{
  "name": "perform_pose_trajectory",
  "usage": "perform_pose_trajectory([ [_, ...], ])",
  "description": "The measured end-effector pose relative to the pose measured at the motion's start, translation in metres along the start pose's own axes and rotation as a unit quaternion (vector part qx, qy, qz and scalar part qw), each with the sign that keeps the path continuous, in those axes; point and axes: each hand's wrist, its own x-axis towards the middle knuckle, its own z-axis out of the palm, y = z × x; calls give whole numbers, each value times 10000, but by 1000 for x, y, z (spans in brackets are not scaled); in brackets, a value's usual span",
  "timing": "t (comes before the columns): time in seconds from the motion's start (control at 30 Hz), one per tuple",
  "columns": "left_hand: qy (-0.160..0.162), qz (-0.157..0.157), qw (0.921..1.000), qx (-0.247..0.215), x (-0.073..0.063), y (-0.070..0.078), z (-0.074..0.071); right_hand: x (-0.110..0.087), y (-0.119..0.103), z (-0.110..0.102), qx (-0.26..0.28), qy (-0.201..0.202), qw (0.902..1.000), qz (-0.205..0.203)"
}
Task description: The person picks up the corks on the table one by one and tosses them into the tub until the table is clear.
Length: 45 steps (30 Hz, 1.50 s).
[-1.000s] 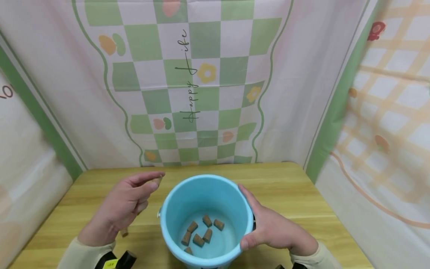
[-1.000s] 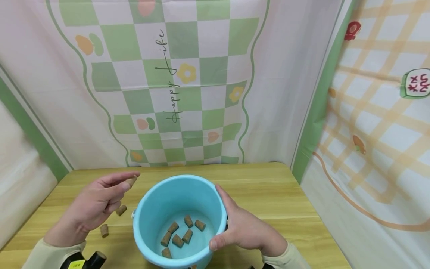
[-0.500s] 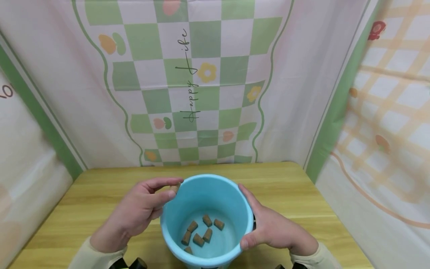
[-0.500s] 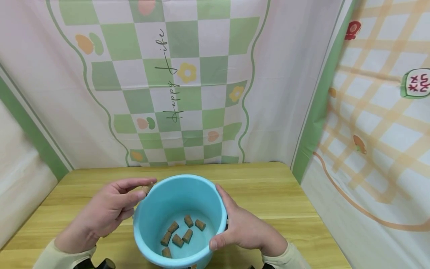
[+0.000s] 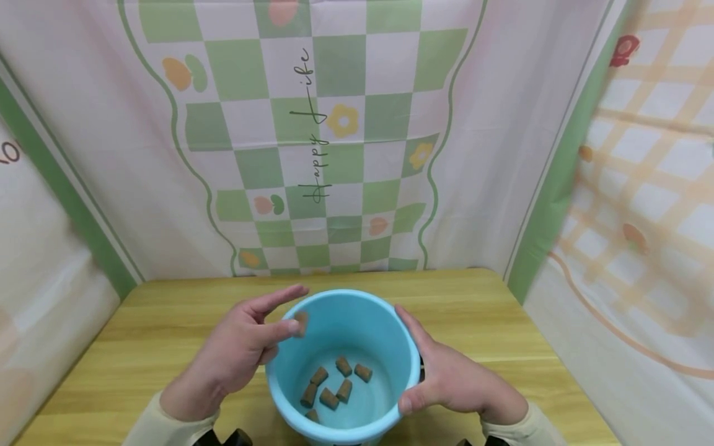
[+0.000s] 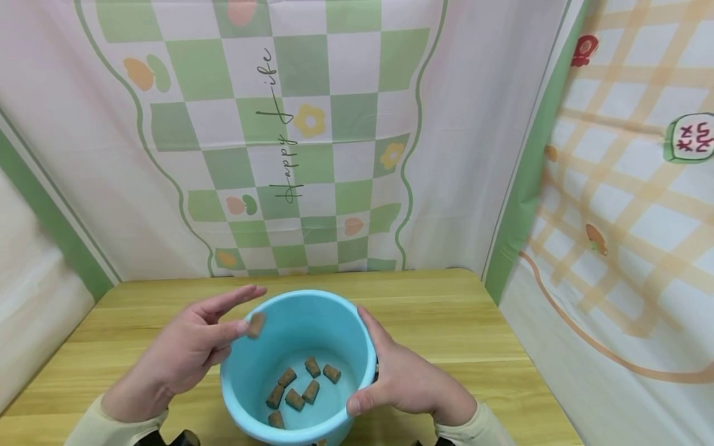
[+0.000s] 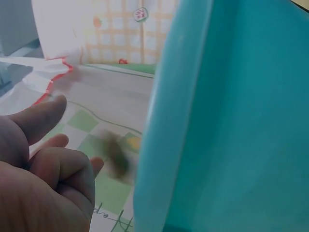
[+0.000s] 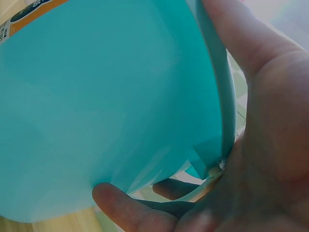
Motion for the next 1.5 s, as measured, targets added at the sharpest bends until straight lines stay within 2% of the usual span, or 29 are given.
perform_pose_trajectory([
  [0.27, -13, 384, 9987, -346, -3, 0, -7, 0, -1, 1, 32, 42, 9999, 139],
  [0.53, 141, 449, 9977, -496, -6, -5, -13, 0, 1, 1, -63, 60, 10000, 17],
  [0.7, 297, 467, 9978, -361, -8, -6, -18, -1, 1, 1, -49, 75, 9999, 70],
  [0.83, 430, 517, 9973, -296, -12, -9, -26, 0, 3, 1, -28, 36, 10000, -65],
  [1.0, 707, 711, 9948, -193, -18, -17, -44, 1, 6, 1, 2, -3, 9999, -140],
  [1.17, 987, 704, 9924, -208, -28, -31, -70, 2, 5, 1, 24, -8, 10000, -89],
  [1.5, 1314, 724, 9866, -646, -51, -59, -120, 2, 3, 0, 40, 34, 10000, -70],
])
